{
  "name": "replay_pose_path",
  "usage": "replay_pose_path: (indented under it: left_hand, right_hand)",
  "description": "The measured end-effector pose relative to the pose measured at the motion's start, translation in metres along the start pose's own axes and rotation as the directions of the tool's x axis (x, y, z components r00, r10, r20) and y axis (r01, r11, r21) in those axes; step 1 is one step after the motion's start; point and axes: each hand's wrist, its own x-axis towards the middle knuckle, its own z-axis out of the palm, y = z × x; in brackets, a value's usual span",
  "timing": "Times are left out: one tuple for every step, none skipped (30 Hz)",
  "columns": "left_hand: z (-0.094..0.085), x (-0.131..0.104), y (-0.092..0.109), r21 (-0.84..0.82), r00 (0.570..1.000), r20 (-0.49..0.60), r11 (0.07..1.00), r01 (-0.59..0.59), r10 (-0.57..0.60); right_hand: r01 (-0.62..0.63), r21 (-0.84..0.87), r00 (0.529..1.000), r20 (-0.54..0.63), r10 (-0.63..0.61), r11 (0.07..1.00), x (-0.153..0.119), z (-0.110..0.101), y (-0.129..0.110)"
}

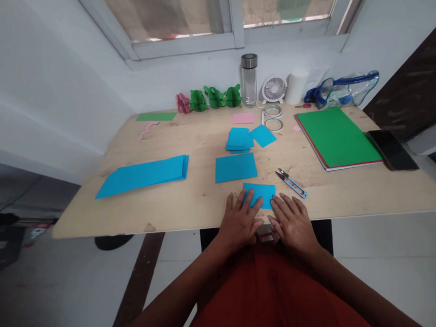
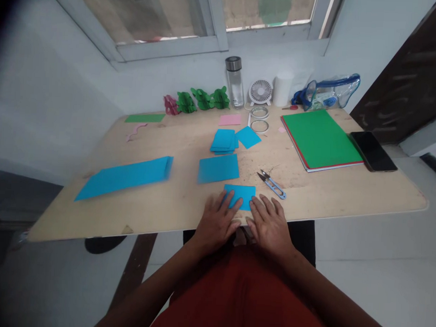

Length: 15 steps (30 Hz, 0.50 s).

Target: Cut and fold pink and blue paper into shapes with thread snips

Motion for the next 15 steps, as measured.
replay_pose_path:
  left_hand:
    - [0.000, 0.000, 0.000, -0.004, 1.000, -0.004, 1.000, 0.000, 0.000]
    - [0.001, 0.000, 0.000, -0.008, 1.000, -0.008, 1.000, 0.002, -0.002]
    - [0.001, -0.001, -0.001, -0.013, 1.000, -0.011, 1.000, 0.003, -0.004]
    - [0.001, -0.001, -0.001, -0.019, 1.000, -0.012, 1.000, 0.004, -0.004]
    - [0.001, -0.001, -0.001, -0.026, 1.000, -0.013, 1.000, 0.004, -0.005]
    - [0.002, -0.001, -0.001, -0.033, 1.000, -0.014, 0.999, 0.005, -0.005]
    - [0.002, -0.001, -0.001, -0.039, 1.000, -0.014, 0.999, 0.005, -0.005]
    - [0.002, -0.001, -0.001, -0.045, 1.000, -0.014, 0.999, 0.005, -0.005]
    - [0.001, -0.001, -0.002, -0.049, 1.000, -0.015, 0.999, 0.006, -0.007]
    - [0.001, 0.000, -0.002, -0.052, 1.000, -0.016, 0.999, 0.007, -0.008]
    - [0.001, 0.000, -0.002, -0.054, 1.000, -0.016, 0.998, 0.008, -0.009]
    - [0.001, 0.000, -0.002, -0.056, 1.000, -0.015, 0.998, 0.008, -0.009]
    - [0.001, 0.000, -0.002, -0.057, 1.000, -0.014, 0.998, 0.009, -0.010]
    - [0.001, 0.000, -0.002, -0.057, 1.000, -0.011, 0.998, 0.009, -0.009]
    - [0.000, 0.000, -0.003, -0.057, 1.000, -0.009, 0.998, 0.009, -0.009]
  right_hand:
    - [-0.015, 0.000, 1.000, 0.003, 0.015, 1.000, 0.003, -0.001, -0.001]
    - [-0.030, -0.001, 1.000, 0.009, 0.030, 1.000, 0.006, -0.001, -0.002]
    - [-0.042, -0.003, 0.999, 0.017, 0.042, 0.999, 0.010, -0.001, -0.003]
    - [-0.054, -0.006, 0.998, 0.027, 0.054, 0.999, 0.013, 0.000, -0.004]
    - [-0.065, -0.011, 0.997, 0.037, 0.065, 0.998, 0.017, 0.000, -0.004]
    - [-0.074, -0.016, 0.996, 0.045, 0.075, 0.997, 0.020, 0.001, -0.004]
    - [-0.080, -0.020, 0.995, 0.050, 0.081, 0.997, 0.022, 0.002, -0.004]
    - [-0.085, -0.022, 0.995, 0.052, 0.086, 0.996, 0.023, 0.004, -0.004]
    - [-0.087, -0.022, 0.995, 0.050, 0.088, 0.996, 0.023, 0.005, -0.004]
    - [-0.088, -0.021, 0.995, 0.046, 0.088, 0.996, 0.022, 0.006, -0.004]
    - [-0.087, -0.019, 0.995, 0.042, 0.087, 0.996, 0.022, 0.007, -0.004]
    - [-0.087, -0.017, 0.996, 0.037, 0.087, 0.996, 0.021, 0.007, -0.004]
    - [-0.087, -0.017, 0.996, 0.033, 0.087, 0.996, 0.020, 0.008, -0.004]
    - [-0.087, -0.017, 0.996, 0.031, 0.087, 0.996, 0.019, 0.008, -0.004]
    - [-0.087, -0.017, 0.996, 0.030, 0.087, 0.996, 0.019, 0.008, -0.003]
